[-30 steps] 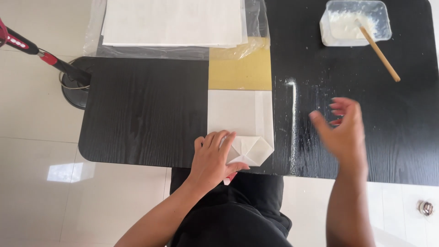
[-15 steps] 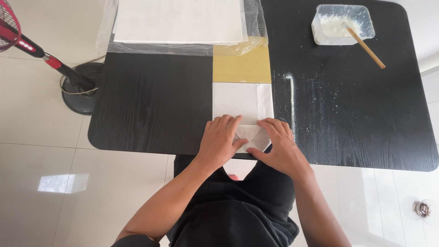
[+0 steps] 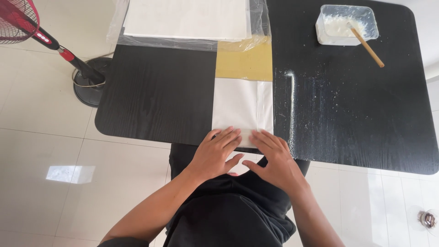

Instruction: Folding white paper sheets and applying glue with a brush to assemble paper bags.

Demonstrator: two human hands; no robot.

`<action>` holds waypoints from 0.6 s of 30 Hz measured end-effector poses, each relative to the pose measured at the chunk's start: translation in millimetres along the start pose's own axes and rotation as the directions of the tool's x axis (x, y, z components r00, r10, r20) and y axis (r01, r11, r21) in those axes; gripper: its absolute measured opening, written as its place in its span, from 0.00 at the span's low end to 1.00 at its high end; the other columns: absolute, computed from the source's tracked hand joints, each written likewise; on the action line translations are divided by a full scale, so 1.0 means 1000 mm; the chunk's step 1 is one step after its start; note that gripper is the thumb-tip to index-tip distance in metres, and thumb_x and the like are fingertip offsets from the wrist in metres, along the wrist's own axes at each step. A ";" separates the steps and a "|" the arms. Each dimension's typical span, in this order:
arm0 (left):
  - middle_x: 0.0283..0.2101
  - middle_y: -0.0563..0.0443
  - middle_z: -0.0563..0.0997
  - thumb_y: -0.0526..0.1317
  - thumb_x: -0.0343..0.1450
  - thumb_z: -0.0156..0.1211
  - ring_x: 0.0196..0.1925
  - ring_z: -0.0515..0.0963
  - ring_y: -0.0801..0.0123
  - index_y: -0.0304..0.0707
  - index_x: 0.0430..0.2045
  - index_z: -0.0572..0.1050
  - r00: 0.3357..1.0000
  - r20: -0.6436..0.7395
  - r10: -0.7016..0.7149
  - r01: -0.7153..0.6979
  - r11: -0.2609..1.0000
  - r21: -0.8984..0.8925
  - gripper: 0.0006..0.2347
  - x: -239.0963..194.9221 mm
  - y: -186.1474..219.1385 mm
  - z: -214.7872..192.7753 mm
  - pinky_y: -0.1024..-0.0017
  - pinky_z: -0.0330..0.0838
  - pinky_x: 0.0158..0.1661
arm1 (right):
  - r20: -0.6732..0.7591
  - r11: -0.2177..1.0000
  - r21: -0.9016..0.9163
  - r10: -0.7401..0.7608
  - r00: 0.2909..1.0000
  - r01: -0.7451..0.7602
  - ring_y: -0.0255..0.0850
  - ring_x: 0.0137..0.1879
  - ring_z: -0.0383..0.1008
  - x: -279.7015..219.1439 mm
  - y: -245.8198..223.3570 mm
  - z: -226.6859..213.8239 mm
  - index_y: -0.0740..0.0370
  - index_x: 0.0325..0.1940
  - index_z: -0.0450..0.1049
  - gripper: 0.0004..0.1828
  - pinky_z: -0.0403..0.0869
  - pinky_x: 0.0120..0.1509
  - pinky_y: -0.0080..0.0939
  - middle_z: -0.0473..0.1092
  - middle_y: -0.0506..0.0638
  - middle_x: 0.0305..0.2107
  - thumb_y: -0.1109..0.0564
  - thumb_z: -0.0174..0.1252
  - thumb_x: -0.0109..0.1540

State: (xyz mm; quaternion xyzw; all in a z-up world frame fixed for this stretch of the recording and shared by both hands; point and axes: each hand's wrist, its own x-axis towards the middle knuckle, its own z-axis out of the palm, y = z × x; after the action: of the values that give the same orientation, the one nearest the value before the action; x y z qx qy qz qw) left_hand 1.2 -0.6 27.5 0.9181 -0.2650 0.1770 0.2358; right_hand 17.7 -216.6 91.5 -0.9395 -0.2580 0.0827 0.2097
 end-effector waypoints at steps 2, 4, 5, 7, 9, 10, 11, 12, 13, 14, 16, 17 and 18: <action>0.54 0.47 0.80 0.50 0.75 0.54 0.62 0.77 0.59 0.41 0.48 0.78 1.000 0.021 -0.023 0.024 1.000 -0.014 0.16 0.002 0.004 -0.007 0.57 0.63 0.60 | 0.023 1.000 -0.001 -0.003 1.000 0.003 0.48 0.73 0.64 0.001 -0.004 -0.008 0.53 0.64 0.74 0.32 0.60 0.76 0.56 0.71 0.48 0.63 0.40 0.67 0.59; 0.54 0.47 0.81 0.50 0.76 0.51 0.62 0.77 0.60 0.41 0.47 0.79 0.997 0.055 -0.053 0.055 0.998 -0.034 0.16 -0.001 0.006 -0.009 0.58 0.63 0.60 | 0.059 1.000 0.007 0.000 0.998 0.000 0.47 0.72 0.66 0.005 -0.006 -0.017 0.52 0.63 0.75 0.29 0.59 0.76 0.56 0.72 0.48 0.62 0.40 0.64 0.61; 0.50 0.49 0.82 0.49 0.76 0.52 0.59 0.78 0.61 0.42 0.42 0.80 0.996 0.056 -0.065 0.068 0.996 -0.051 0.13 -0.001 0.005 -0.007 0.59 0.64 0.58 | 0.036 0.998 0.065 -0.014 0.999 0.012 0.48 0.65 0.73 0.011 -0.005 -0.023 0.53 0.58 0.78 0.24 0.66 0.71 0.55 0.77 0.49 0.55 0.45 0.66 0.60; 0.46 0.50 0.83 0.48 0.76 0.54 0.55 0.80 0.62 0.43 0.36 0.82 0.995 0.057 -0.079 0.083 0.994 -0.069 0.12 0.002 -0.003 -0.006 0.60 0.65 0.56 | 0.015 0.992 0.123 -0.028 1.000 0.026 0.49 0.59 0.79 0.026 -0.001 -0.036 0.55 0.54 0.81 0.19 0.72 0.66 0.54 0.81 0.50 0.49 0.51 0.67 0.59; 0.40 0.51 0.83 0.48 0.72 0.58 0.49 0.81 0.57 0.46 0.33 0.83 0.987 0.016 -0.161 0.162 0.982 -0.101 0.10 0.012 -0.017 -0.009 0.58 0.68 0.48 | -0.041 0.943 0.221 0.265 0.963 -0.250 0.51 0.57 0.79 0.045 0.004 -0.050 0.60 0.61 0.76 0.27 0.79 0.58 0.47 0.77 0.58 0.52 0.51 0.67 0.59; 0.40 0.51 0.83 0.48 0.72 0.58 0.49 0.81 0.57 0.46 0.33 0.83 0.987 0.010 -0.158 0.158 0.983 -0.098 0.10 0.030 -0.033 -0.020 0.58 0.68 0.48 | -0.048 0.944 0.220 0.262 0.964 -0.245 0.51 0.57 0.79 0.063 0.011 -0.054 0.60 0.61 0.76 0.27 0.79 0.58 0.47 0.77 0.58 0.52 0.51 0.67 0.59; 0.48 0.40 0.79 0.49 0.72 0.59 0.53 0.79 0.49 0.38 0.45 0.77 0.956 0.048 -0.288 0.292 0.949 -0.120 0.15 0.045 -0.045 -0.029 0.53 0.70 0.50 | -0.035 0.888 0.309 0.369 0.929 -0.341 0.53 0.55 0.79 0.078 0.018 -0.056 0.63 0.65 0.72 0.30 0.79 0.54 0.50 0.73 0.61 0.56 0.52 0.67 0.59; 0.56 0.29 0.76 0.51 0.72 0.60 0.57 0.78 0.41 0.29 0.56 0.71 0.907 0.088 -0.411 0.420 0.897 -0.138 0.25 0.060 -0.059 -0.037 0.48 0.71 0.52 | -0.012 0.814 0.393 0.470 0.882 -0.428 0.55 0.52 0.79 0.093 0.026 -0.057 0.65 0.68 0.68 0.34 0.78 0.51 0.53 0.69 0.65 0.60 0.53 0.67 0.60; 0.56 0.29 0.76 0.51 0.72 0.60 0.57 0.78 0.41 0.29 0.56 0.71 0.905 0.088 -0.417 0.425 0.894 -0.139 0.25 0.074 -0.072 -0.039 0.48 0.71 0.52 | -0.008 0.815 0.390 0.468 0.884 -0.428 0.55 0.52 0.79 0.111 0.041 -0.052 0.65 0.68 0.68 0.34 0.78 0.51 0.53 0.69 0.65 0.60 0.53 0.67 0.60; 0.60 0.29 0.73 0.52 0.72 0.59 0.59 0.78 0.45 0.27 0.61 0.66 0.822 0.165 -0.546 0.570 0.776 -0.271 0.29 0.089 -0.085 -0.040 0.51 0.72 0.54 | -0.031 0.778 0.455 0.501 0.865 -0.434 0.50 0.49 0.79 0.128 0.057 -0.046 0.63 0.68 0.68 0.34 0.79 0.45 0.48 0.70 0.62 0.57 0.52 0.69 0.60; 0.64 0.28 0.70 0.54 0.72 0.58 0.61 0.78 0.48 0.26 0.66 0.60 0.716 0.265 -0.645 0.693 0.614 -0.379 0.33 0.111 -0.100 -0.041 0.54 0.73 0.57 | -0.046 0.733 0.521 0.536 0.843 -0.438 0.46 0.46 0.79 0.149 0.073 -0.037 0.61 0.67 0.69 0.33 0.80 0.40 0.43 0.71 0.60 0.55 0.51 0.70 0.60; 0.65 0.33 0.70 0.56 0.71 0.59 0.61 0.78 0.53 0.27 0.68 0.57 0.659 0.338 -0.672 0.750 0.551 -0.367 0.36 0.122 -0.103 -0.043 0.58 0.74 0.57 | -0.047 0.674 0.585 0.583 0.811 -0.450 0.44 0.41 0.78 0.155 0.072 -0.038 0.64 0.67 0.67 0.34 0.79 0.37 0.42 0.71 0.60 0.53 0.51 0.70 0.60; 0.66 0.38 0.70 0.58 0.69 0.60 0.61 0.78 0.58 0.29 0.70 0.53 0.596 0.409 -0.691 0.802 0.485 -0.349 0.40 0.134 -0.106 -0.046 0.62 0.74 0.57 | -0.044 0.611 0.647 0.627 0.777 -0.456 0.42 0.36 0.77 0.162 0.072 -0.040 0.67 0.67 0.65 0.36 0.79 0.34 0.40 0.71 0.59 0.50 0.51 0.70 0.60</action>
State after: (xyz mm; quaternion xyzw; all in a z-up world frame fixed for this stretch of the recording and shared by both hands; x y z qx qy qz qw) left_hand 159.4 48.6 89.7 0.8586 0.1031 -0.1183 0.4881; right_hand 198.8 -202.2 88.6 -0.8569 0.1123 0.0932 0.4943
